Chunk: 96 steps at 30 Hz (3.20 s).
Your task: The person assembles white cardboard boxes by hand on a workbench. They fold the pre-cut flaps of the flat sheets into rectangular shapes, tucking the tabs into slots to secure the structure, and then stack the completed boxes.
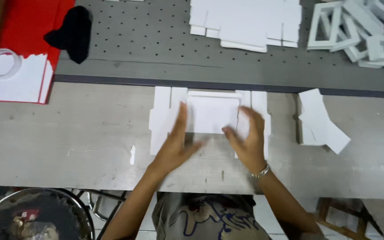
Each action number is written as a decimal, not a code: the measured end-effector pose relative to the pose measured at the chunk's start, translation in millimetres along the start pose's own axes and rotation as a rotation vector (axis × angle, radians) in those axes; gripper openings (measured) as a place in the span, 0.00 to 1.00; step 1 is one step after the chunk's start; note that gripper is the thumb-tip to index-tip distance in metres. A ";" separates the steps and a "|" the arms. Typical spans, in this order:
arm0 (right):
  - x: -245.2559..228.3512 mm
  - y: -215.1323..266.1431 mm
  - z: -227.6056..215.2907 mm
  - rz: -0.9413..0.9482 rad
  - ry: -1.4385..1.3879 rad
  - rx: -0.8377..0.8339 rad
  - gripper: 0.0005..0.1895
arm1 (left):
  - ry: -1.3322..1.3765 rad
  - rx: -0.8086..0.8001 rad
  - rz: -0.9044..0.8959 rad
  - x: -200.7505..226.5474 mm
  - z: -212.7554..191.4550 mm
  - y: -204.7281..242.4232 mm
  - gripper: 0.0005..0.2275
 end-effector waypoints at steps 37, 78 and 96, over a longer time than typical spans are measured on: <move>-10.5 44.0 -6.4 -0.296 0.476 -0.421 0.11 | -0.730 -0.160 0.382 -42.3 17.0 9.3 0.09; -16.3 -85.8 -0.2 -0.141 0.111 -1.053 0.16 | -0.521 -0.477 -0.138 -41.2 0.0 -89.9 0.23; -28.6 -2.8 24.7 -0.370 0.654 -0.759 0.59 | -0.830 -0.255 0.366 -39.2 1.9 -42.4 0.62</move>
Point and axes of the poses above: each hand's wrist, its own y-axis away from the middle knuckle, its own z-axis out of the palm, x = y × z, the point moved 2 cm from there along -y, towards the middle knuckle, and after that the axes turned 11 degrees about y, right-handed, at the moved point
